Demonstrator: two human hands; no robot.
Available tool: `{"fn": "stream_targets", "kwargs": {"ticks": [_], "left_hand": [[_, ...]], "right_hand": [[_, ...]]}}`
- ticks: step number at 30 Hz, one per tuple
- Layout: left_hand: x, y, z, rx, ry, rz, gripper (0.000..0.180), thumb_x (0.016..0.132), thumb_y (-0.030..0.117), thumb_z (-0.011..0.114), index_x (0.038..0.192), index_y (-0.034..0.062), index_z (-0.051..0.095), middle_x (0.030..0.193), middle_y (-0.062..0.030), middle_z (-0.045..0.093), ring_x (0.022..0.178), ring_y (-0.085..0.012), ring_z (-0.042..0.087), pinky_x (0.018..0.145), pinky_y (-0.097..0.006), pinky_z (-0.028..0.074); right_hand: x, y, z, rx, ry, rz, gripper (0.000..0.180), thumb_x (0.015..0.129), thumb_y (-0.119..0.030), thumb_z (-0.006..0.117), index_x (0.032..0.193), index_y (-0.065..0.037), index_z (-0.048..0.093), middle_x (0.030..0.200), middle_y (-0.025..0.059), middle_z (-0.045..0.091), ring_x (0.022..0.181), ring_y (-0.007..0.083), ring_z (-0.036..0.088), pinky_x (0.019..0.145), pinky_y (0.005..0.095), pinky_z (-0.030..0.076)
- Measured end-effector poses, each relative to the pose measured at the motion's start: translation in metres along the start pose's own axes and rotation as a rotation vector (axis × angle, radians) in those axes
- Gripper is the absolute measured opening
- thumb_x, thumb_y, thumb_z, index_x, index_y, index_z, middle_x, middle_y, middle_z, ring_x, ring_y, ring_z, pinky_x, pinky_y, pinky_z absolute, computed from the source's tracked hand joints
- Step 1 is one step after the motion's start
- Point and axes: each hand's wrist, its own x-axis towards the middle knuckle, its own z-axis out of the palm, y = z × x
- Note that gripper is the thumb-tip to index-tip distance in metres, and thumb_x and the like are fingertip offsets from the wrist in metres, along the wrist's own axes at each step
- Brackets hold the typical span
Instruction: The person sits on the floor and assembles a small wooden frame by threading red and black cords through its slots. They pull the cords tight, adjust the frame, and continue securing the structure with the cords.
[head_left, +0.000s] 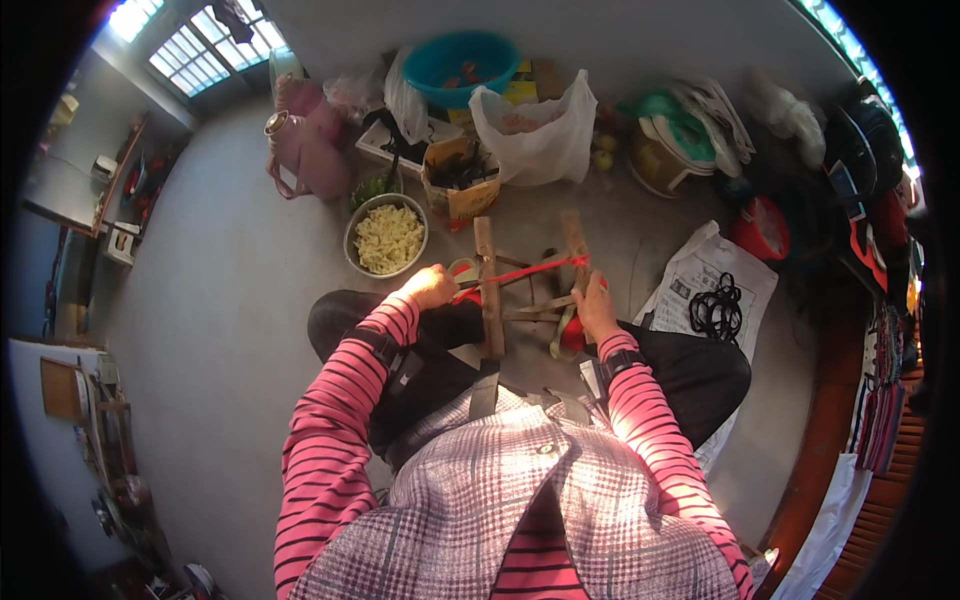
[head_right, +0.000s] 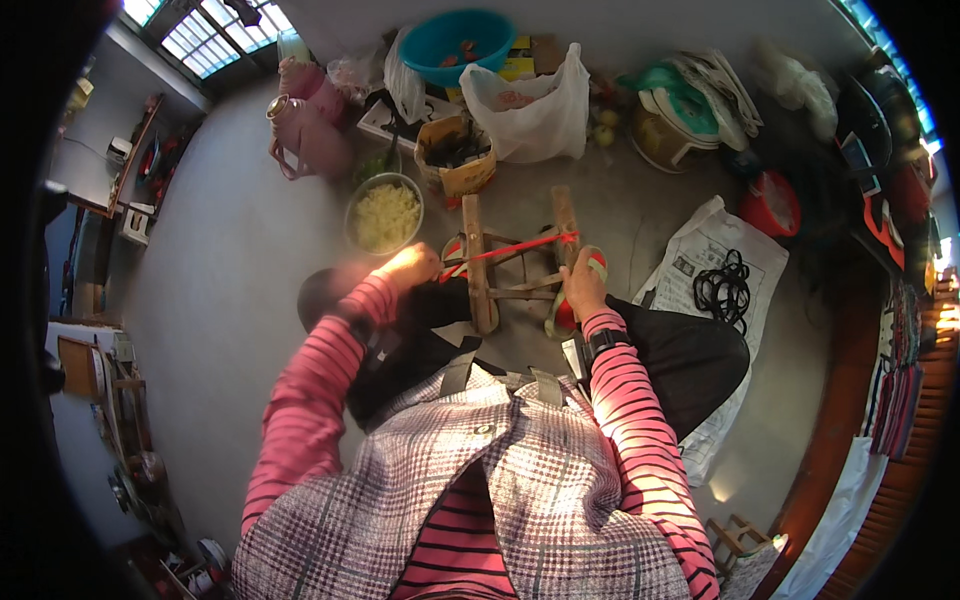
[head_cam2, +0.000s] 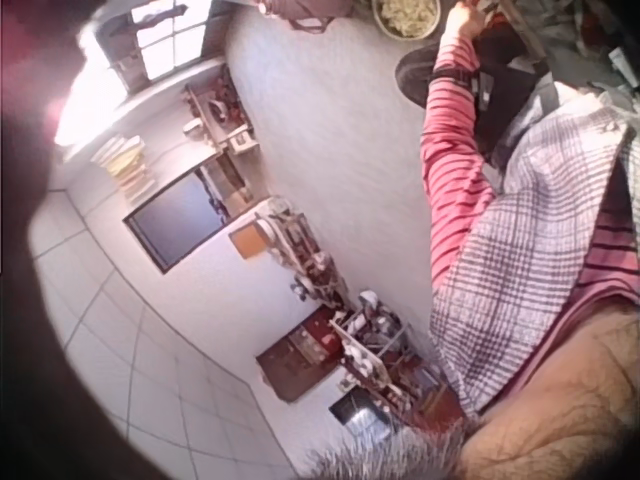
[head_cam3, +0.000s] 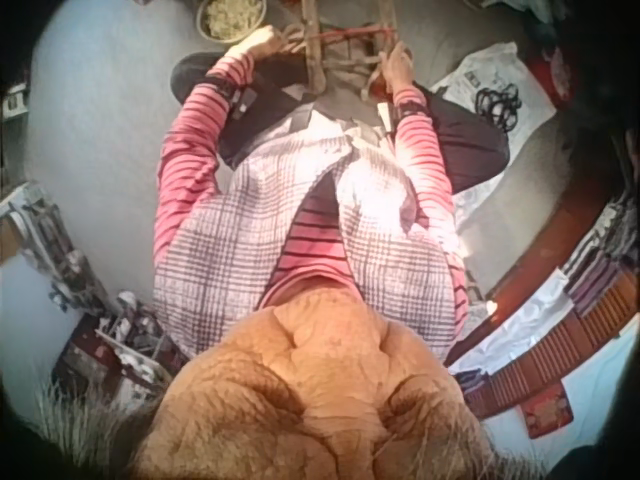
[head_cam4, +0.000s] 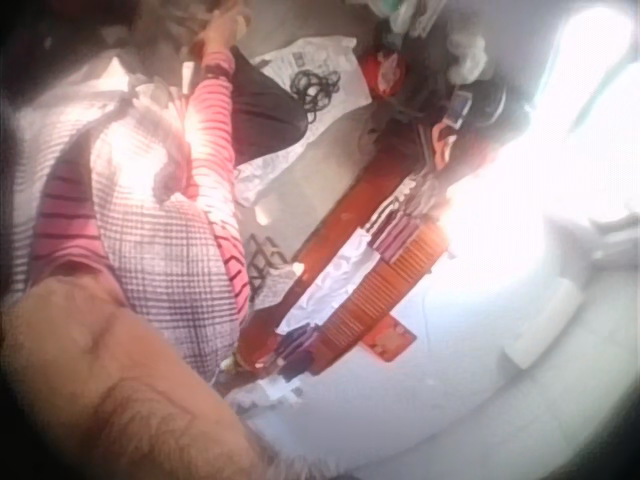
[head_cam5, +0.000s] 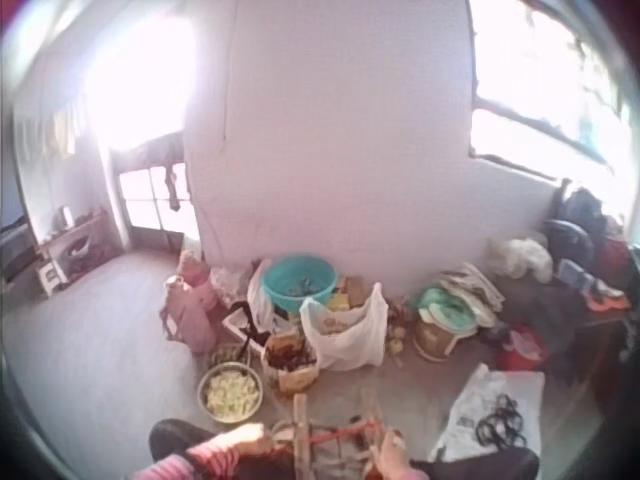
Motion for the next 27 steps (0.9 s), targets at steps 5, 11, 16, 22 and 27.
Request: {"fn": "stream_targets", "kwargs": {"ticks": [5,11,16,22,27], "left_hand": [[-0.006,0.002,-0.009,-0.132,0.033,-0.045,0.016,0.081,0.023,0.062,0.084,0.0100,0.071,0.086,-0.0085,0.069,0.083,-0.0283,0.067,0.072,-0.037,0.055],[-0.017,0.018,-0.037,-0.551,0.199,0.247,0.016,0.085,0.016,0.060,0.078,0.0020,0.061,0.065,-0.0079,0.056,0.058,-0.0191,0.052,0.060,-0.032,0.044],[-0.029,0.046,-0.072,-1.083,-0.140,-0.139,0.024,0.090,0.026,0.059,0.079,0.0060,0.064,0.066,0.0032,0.054,0.060,-0.0053,0.048,0.053,-0.022,0.038],[-0.001,0.032,-0.050,-0.952,-0.167,-0.194,0.026,0.088,0.029,0.060,0.084,0.0043,0.066,0.075,-0.0011,0.063,0.050,-0.0076,0.048,0.043,-0.024,0.039],[0.049,0.000,0.002,-0.629,-0.178,-0.582,0.026,0.089,0.017,0.049,0.088,-0.0024,0.066,0.076,-0.0110,0.066,0.049,-0.0210,0.059,0.044,-0.035,0.050]], "right_hand": [[-0.001,-0.025,-0.020,-0.172,0.108,-0.029,0.050,0.089,-0.020,0.063,0.129,-0.001,0.040,0.125,0.0250,0.054,0.116,0.0410,0.054,0.092,0.0484,0.047],[-0.002,-0.118,-0.051,0.002,0.211,-0.729,0.042,0.087,-0.013,0.058,0.126,0.000,0.050,0.131,0.0160,0.051,0.125,0.0336,0.046,0.105,0.0413,0.039],[-0.011,-0.164,-0.044,0.530,-0.314,-0.686,0.022,0.096,-0.021,0.056,0.110,-0.005,0.060,0.094,0.0159,0.063,0.088,0.0292,0.062,0.079,0.0379,0.049],[0.008,-0.125,-0.056,0.664,-0.717,-0.370,0.026,0.089,-0.024,0.064,0.082,0.001,0.063,0.066,0.0088,0.057,0.061,0.0149,0.053,0.061,0.0323,0.045],[0.029,-0.107,-0.037,-0.242,-0.180,-0.417,0.021,0.082,-0.021,0.060,0.081,-0.003,0.070,0.081,0.0228,0.068,0.077,0.0395,0.068,0.067,0.0492,0.053]]}}
